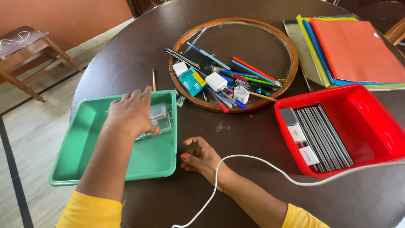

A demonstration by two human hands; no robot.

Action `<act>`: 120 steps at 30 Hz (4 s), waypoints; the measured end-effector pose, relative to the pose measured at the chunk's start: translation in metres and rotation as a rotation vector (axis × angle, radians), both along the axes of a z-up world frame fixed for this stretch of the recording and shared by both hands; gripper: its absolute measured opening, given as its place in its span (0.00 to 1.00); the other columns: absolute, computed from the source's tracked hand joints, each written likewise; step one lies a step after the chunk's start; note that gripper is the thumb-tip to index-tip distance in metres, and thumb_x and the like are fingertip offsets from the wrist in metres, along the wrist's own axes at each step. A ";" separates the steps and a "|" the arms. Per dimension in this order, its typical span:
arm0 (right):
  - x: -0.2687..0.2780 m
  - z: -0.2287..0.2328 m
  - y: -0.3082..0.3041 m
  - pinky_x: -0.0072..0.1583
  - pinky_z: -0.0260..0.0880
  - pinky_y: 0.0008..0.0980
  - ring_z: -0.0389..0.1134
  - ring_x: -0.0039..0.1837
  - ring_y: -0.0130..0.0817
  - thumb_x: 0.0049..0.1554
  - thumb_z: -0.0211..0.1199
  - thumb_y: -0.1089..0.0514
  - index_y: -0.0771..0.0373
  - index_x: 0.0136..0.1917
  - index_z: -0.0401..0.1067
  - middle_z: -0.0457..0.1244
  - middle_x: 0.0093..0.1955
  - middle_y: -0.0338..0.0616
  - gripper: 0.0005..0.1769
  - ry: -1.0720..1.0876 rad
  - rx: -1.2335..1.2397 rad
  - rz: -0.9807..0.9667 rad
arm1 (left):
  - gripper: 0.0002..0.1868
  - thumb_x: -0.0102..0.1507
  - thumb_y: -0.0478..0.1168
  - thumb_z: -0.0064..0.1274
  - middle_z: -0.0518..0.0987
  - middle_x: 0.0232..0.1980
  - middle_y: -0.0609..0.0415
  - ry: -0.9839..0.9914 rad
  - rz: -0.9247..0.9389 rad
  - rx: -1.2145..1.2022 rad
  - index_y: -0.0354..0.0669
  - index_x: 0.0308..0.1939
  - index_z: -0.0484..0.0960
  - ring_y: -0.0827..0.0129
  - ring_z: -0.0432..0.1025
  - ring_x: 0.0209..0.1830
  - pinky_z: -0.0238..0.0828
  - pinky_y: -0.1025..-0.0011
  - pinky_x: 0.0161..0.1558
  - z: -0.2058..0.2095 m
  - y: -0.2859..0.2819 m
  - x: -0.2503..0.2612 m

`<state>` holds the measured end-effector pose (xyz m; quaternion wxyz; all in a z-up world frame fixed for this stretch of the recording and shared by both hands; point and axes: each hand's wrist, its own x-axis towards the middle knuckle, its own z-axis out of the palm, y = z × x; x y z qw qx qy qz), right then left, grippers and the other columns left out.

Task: The person sorts stationery items on a round table, picking up pens, pencils, rubber bands, and small accessories from a wooden tray and placing them into green and red plastic trays. The person repeatedly handles individual items, moving them between the table and trays.

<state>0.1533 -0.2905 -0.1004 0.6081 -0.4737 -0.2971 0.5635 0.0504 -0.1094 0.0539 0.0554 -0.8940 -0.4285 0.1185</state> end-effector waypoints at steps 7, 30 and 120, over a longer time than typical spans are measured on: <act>0.038 0.014 -0.019 0.53 0.74 0.29 0.70 0.49 0.27 0.59 0.61 0.65 0.65 0.58 0.72 0.67 0.48 0.41 0.13 -0.333 0.060 -0.222 | 0.45 0.54 0.34 0.60 0.69 0.69 0.47 -0.483 -0.455 0.108 0.45 0.74 0.60 0.54 0.65 0.67 0.65 0.54 0.60 0.003 -0.077 0.042; 0.231 0.117 -0.040 0.54 0.73 0.38 0.75 0.52 0.39 0.57 0.67 0.55 0.58 0.55 0.80 0.73 0.49 0.48 0.14 -1.394 -0.355 -0.493 | 0.38 0.54 0.61 0.65 0.65 0.75 0.48 -1.064 -0.380 0.128 0.67 0.68 0.73 0.51 0.52 0.80 0.43 0.36 0.72 -0.121 -0.099 0.156; 0.229 0.118 -0.035 0.60 0.69 0.45 0.70 0.61 0.42 0.62 0.59 0.45 0.45 0.60 0.80 0.70 0.58 0.39 0.16 -1.575 -0.709 -0.403 | 0.20 0.70 0.42 0.41 0.74 0.70 0.48 -1.596 -0.390 -0.235 0.37 0.28 0.80 0.44 0.54 0.82 0.51 0.49 0.76 -0.139 -0.070 0.167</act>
